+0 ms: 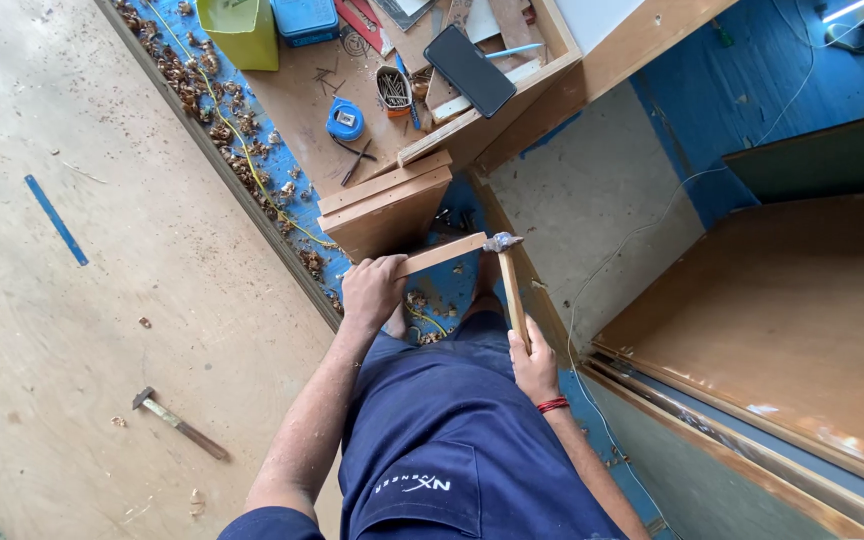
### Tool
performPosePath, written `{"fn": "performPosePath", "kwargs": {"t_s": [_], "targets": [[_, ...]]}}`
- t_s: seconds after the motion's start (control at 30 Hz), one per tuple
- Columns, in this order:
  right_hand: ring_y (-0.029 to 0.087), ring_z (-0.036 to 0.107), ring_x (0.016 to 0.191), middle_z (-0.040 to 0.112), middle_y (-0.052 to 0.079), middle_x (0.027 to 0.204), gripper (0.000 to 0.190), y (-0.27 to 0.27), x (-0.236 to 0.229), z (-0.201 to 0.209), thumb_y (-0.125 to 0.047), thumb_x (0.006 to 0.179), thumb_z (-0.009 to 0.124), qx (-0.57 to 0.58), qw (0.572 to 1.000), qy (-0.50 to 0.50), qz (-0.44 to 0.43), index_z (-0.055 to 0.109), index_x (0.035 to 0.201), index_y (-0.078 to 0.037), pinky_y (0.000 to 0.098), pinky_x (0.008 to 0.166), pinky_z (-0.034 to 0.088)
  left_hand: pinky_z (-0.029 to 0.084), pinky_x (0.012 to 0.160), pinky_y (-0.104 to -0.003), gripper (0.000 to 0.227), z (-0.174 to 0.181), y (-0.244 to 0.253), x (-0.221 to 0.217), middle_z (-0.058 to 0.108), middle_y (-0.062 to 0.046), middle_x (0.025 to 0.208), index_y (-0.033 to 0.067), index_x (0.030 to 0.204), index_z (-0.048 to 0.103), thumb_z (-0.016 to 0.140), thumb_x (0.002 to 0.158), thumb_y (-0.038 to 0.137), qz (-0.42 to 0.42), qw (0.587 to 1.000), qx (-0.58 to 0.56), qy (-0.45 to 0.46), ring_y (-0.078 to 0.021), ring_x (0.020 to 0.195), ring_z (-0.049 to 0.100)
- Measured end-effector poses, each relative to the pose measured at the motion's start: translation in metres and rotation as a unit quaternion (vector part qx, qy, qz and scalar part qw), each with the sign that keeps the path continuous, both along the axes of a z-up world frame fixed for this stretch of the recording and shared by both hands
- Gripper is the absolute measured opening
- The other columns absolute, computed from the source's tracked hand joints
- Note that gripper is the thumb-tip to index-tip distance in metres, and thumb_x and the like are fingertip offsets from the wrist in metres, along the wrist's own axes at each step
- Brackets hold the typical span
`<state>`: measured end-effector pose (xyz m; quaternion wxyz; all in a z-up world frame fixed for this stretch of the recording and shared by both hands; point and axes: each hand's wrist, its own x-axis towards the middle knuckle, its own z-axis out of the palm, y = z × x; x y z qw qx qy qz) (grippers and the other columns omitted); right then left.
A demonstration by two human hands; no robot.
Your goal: The person measures a small wooden plank with a try square, then hammers nails into it to attach it to a larger wooden structure. The person works at a cluttered workbench in a woodworking shop.
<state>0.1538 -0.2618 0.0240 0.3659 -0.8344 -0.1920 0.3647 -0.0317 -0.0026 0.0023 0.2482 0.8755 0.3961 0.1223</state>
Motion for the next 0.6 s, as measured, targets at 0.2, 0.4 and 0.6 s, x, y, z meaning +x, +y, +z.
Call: {"fn": "performPosePath", "kwargs": {"t_s": [0.2, 0.4, 0.6], "targets": [[0.01, 0.06, 0.056, 0.062, 0.004, 0.066, 0.051, 0.001, 0.0, -0.002, -0.03, 0.099, 0.063, -0.007, 0.996, -0.082, 0.041, 0.057, 0.145, -0.008, 0.0305, 0.053, 0.053, 0.052, 0.08, -0.04, 0.031, 0.002, 0.003, -0.004, 0.075, 0.002, 0.1, 0.0213, 0.113, 0.074, 0.077, 0.083, 0.026, 0.016, 1.0, 0.001, 0.0, -0.0223, 0.092, 0.068], [0.021, 0.074, 0.071, 0.074, 0.015, 0.088, 0.053, -0.007, 0.002, -0.009, -0.033, 0.098, 0.062, -0.009, 0.988, -0.133, 0.082, 0.057, 0.143, -0.006, 0.0362, 0.066, 0.058, 0.052, 0.081, -0.042, 0.036, 0.008, 0.011, -0.008, 0.074, -0.001, 0.103, 0.0232, 0.116, 0.074, 0.077, 0.082, 0.029, -0.01, 0.999, -0.034, 0.026, -0.0255, 0.093, 0.068], [0.034, 0.075, 0.098, 0.075, 0.022, 0.111, 0.053, -0.012, 0.005, -0.012, -0.035, 0.099, 0.061, -0.025, 0.985, -0.146, 0.085, 0.057, 0.143, -0.007, 0.0416, 0.082, 0.059, 0.057, 0.081, -0.041, 0.03, 0.058, 0.066, -0.015, 0.077, -0.002, 0.1, 0.0252, 0.107, 0.079, 0.075, 0.084, 0.045, -0.052, 0.981, -0.124, 0.143, -0.0237, 0.093, 0.072]]}}
